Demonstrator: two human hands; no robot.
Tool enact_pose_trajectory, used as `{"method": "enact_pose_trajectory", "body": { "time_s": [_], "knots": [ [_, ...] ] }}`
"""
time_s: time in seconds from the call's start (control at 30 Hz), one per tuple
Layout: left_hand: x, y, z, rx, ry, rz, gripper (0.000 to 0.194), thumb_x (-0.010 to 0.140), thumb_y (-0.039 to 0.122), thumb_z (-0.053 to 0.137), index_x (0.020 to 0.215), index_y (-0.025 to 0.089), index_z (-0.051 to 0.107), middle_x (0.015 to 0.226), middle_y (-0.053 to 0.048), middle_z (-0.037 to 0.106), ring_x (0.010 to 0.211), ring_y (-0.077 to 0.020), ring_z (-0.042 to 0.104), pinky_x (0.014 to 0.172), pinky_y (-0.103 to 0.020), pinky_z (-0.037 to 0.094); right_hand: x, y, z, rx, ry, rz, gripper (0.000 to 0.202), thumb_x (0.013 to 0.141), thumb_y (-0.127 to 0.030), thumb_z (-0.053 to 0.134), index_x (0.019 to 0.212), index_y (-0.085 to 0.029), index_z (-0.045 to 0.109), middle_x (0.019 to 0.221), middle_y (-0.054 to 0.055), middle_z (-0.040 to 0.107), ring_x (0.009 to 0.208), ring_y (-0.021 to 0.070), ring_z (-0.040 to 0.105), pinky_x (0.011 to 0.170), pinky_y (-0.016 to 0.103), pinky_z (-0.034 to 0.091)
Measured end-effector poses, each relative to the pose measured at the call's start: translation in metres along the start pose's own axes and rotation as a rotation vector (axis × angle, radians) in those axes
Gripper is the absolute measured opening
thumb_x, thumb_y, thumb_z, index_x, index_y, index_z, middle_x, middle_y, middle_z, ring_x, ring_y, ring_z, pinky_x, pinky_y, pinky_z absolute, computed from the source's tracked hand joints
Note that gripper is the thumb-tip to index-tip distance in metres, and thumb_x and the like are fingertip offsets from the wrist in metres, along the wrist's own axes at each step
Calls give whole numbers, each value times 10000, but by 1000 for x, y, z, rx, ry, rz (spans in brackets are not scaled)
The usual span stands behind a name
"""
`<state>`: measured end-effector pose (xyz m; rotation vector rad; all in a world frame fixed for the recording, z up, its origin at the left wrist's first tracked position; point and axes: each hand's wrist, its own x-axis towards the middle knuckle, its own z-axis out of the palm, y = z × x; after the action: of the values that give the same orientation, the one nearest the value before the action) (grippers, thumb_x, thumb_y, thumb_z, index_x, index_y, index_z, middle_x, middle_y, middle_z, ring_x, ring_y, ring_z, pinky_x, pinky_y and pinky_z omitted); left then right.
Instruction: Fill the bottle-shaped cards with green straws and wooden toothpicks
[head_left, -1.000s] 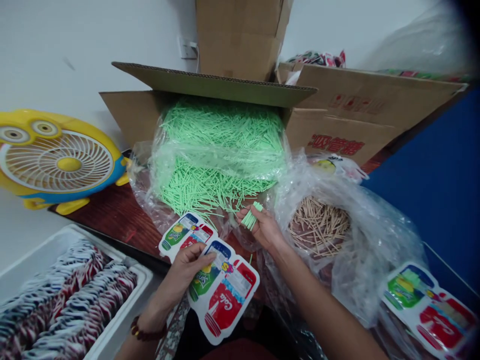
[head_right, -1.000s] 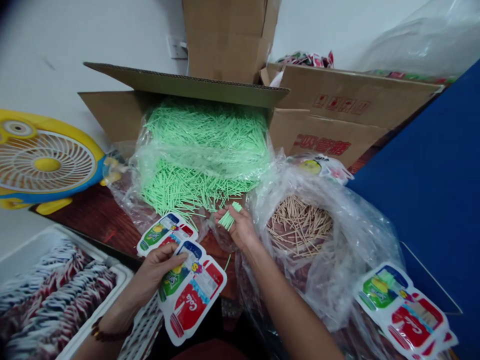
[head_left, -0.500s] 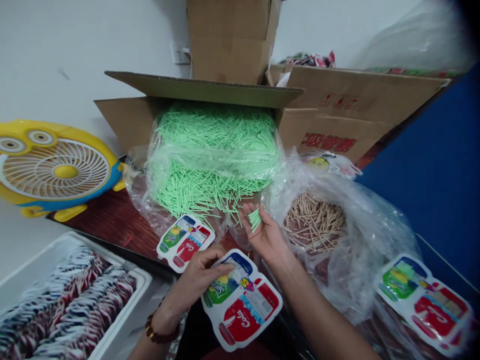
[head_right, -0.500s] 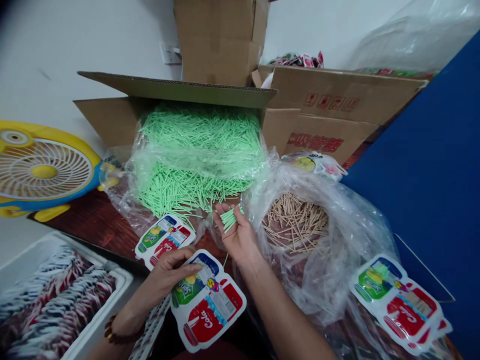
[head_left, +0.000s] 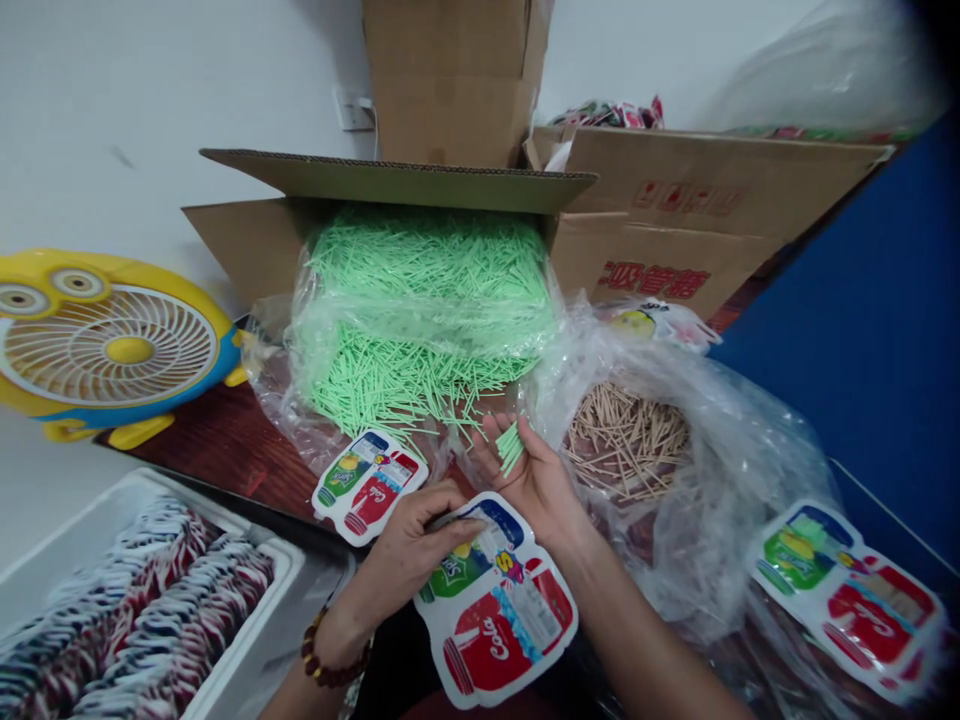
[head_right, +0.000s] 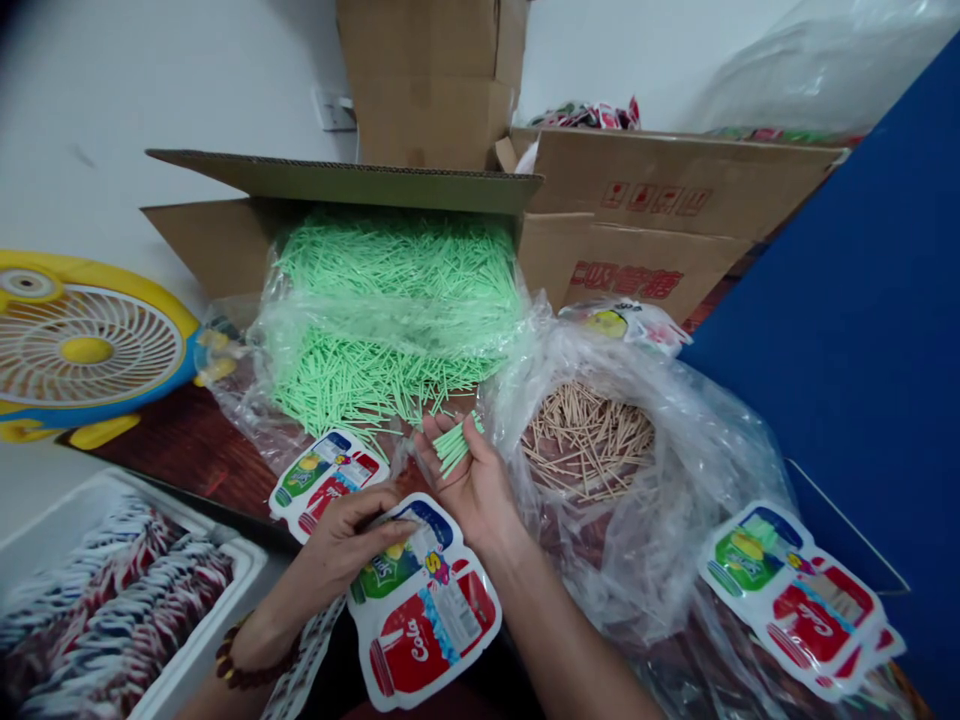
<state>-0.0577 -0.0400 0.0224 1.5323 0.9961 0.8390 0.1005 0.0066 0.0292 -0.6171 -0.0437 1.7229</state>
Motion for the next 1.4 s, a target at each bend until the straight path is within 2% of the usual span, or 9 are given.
{"method": "enact_pose_trajectory", "body": {
  "time_s": [0.17, 0.5, 0.73, 0.87, 1.03, 1.2, 1.4],
  "knots": [
    [-2, 1, -4, 67, -3, -32, 271, 853, 356, 606, 654, 177, 563, 677, 20, 496, 654, -126, 446, 612, -226, 360, -5, 0, 4, 50, 62, 14, 214, 949, -210, 491, 795, -188, 637, 794, -5, 717, 818, 126, 695, 874, 330, 572],
    [-8, -10, -13, -19, -15, -72, 317, 844, 352, 606, 606, 174, 493, 632, 40, 421, 589, -104, 384, 550, -221, 318, -7, 5, 2, 46, 33, 23, 288, 981, -202, 413, 799, -179, 636, 796, 15, 721, 791, 131, 698, 843, 332, 581],
    [-12, -14, -17, -44, -8, -86, 332, 861, 369, 587, 617, 162, 497, 620, 47, 388, 577, -93, 349, 523, -208, 287, -8, 9, 4, 51, 3, 10, 216, 954, -186, 477, 811, -170, 638, 793, 19, 726, 803, 138, 702, 867, 342, 564],
    [-14, -12, -18, -25, -56, -69, 337, 885, 361, 557, 624, 156, 498, 643, 42, 398, 597, -90, 355, 535, -207, 285, -10, 10, 6, 65, -10, 3, 258, 967, -176, 441, 798, -162, 635, 793, 33, 726, 789, 136, 702, 883, 352, 554],
    [-14, -8, -15, -18, -93, -56, 342, 907, 358, 524, 632, 158, 487, 660, 40, 404, 602, -88, 360, 544, -211, 287, -15, 14, 5, 42, -16, -33, 171, 919, -183, 536, 792, -174, 649, 788, 28, 728, 820, 163, 698, 932, 438, 523],
    [-11, -12, -11, 2, -82, -21, 355, 920, 339, 507, 618, 159, 460, 663, 41, 388, 619, -92, 364, 576, -216, 301, -18, 19, 5, -16, -19, -36, 56, 831, -234, 667, 801, -187, 661, 798, 13, 729, 836, 177, 698, 903, 385, 542],
    [-12, -19, -6, 3, -37, -35, 351, 927, 357, 488, 637, 161, 468, 668, 38, 382, 627, -97, 361, 575, -215, 305, -23, 24, -2, -108, 36, -100, 187, 760, -308, 742, 878, -206, 639, 849, 16, 728, 861, 219, 702, 823, 373, 568]
  ]
}}
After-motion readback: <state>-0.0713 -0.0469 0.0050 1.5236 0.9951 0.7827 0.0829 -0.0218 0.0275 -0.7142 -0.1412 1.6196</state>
